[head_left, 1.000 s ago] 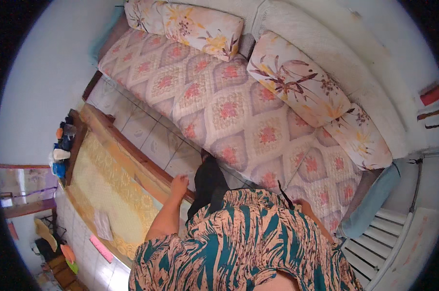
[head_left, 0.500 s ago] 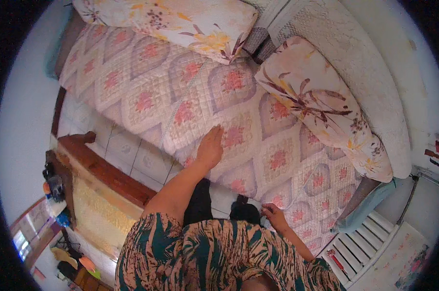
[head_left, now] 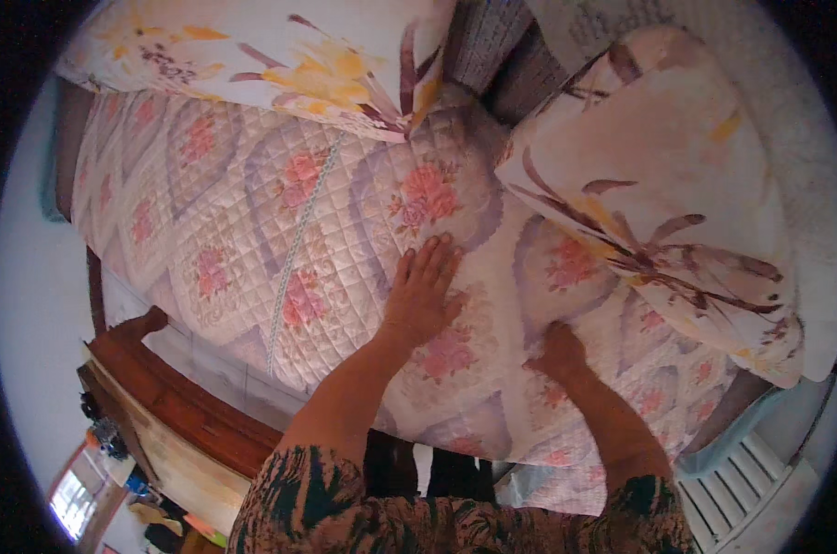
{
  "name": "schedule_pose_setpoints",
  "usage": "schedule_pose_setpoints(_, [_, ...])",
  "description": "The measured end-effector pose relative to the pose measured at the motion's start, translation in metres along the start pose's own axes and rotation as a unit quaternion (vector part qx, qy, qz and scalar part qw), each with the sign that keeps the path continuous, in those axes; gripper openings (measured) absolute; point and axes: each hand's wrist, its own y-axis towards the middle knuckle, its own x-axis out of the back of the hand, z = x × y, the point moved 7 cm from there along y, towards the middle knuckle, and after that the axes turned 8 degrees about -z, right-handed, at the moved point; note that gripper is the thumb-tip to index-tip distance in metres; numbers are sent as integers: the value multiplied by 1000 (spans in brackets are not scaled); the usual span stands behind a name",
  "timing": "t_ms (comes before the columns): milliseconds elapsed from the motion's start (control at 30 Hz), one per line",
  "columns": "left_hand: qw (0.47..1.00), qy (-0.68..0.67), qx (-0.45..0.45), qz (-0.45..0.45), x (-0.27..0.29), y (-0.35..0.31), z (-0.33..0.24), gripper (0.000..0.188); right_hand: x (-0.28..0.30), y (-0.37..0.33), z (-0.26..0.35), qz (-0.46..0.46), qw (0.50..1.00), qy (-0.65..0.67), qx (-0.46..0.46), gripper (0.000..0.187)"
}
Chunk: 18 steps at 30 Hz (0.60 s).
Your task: The person wipes the surface of a glass-top table with a cloth and then smooths the quilted covers and pillows on a nearby bed.
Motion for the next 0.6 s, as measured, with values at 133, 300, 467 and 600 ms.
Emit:
schedule_pose_setpoints(133, [1000, -6, 18, -18, 15, 14, -12, 69, 0, 12, -3, 69, 995, 67, 24, 95])
schedule_pose_setpoints(300, [989, 109, 3, -98, 38, 100, 24, 65, 7, 6, 8, 75, 996, 32, 38, 86])
schedule_pose_setpoints(467, [990, 118, 2, -83, 33, 108, 35, 62, -1, 9, 12, 122, 992, 39, 16, 76])
schedule_pose_setpoints(600, [987, 103, -7, -122, 28, 113, 25, 62, 0, 15, 4, 117, 992, 51, -12, 74])
